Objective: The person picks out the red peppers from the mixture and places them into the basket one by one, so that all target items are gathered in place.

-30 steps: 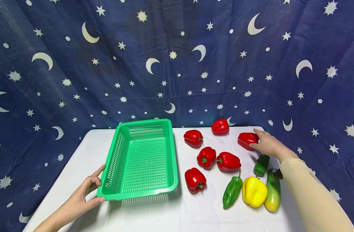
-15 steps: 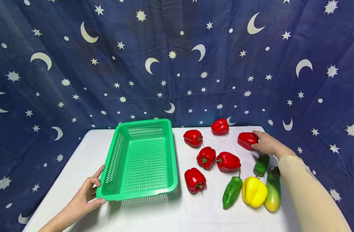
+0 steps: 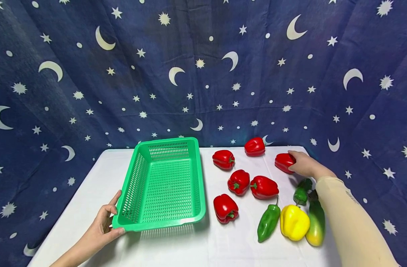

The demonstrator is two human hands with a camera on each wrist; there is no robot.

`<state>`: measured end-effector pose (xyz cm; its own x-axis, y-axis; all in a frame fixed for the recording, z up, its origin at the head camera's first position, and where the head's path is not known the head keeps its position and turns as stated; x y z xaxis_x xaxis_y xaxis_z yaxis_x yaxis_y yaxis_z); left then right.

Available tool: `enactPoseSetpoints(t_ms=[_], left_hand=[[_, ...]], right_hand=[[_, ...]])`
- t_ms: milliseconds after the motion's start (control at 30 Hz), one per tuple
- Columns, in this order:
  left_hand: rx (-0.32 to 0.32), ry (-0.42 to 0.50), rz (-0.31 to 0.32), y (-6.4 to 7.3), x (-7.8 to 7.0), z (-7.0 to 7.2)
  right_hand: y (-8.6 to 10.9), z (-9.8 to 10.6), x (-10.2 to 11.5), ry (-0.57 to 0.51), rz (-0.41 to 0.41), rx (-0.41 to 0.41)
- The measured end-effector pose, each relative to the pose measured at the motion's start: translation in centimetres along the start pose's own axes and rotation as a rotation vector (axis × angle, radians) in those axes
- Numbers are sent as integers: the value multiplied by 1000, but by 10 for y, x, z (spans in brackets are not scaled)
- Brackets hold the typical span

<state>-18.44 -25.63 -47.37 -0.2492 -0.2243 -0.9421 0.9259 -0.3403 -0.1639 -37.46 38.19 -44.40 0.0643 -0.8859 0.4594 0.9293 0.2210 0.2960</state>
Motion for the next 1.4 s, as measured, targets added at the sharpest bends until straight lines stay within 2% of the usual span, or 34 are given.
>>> enactPoseSetpoints(t_ms=[233,633,867,1067,1200,1400], left_hand=[[-7,25,-3,0,0,-1],[-12,-3,27,0,4,0],[-17,2,18,0,4,0],[-14,8,9,1,3,0],[-14,14,2,1,2,0],[-11,17,-3,1,2,-1]], right_hand=[[-3,1,-1,29,-8,-13],[0,3,-4,58,-54,-39],[-1,4,-3,55,-83,-21],[-2,6,-2,69,-79,-49],[-4,2,-3,44,-69,-57],[-6,-10,-3,-69,-58,-7]])
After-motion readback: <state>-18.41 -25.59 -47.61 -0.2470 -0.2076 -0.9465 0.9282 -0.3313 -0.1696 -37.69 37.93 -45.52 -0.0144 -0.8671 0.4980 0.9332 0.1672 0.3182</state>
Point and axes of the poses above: each hand's wrist, its own y-axis away from the middle knuckle, its own z-axis out of the back of the hand, x = y × z, the point moved 9 cm from there along -y, towards the middle knuckle, and after that the axes turned 3 degrees about x, right-handed, at the moved point
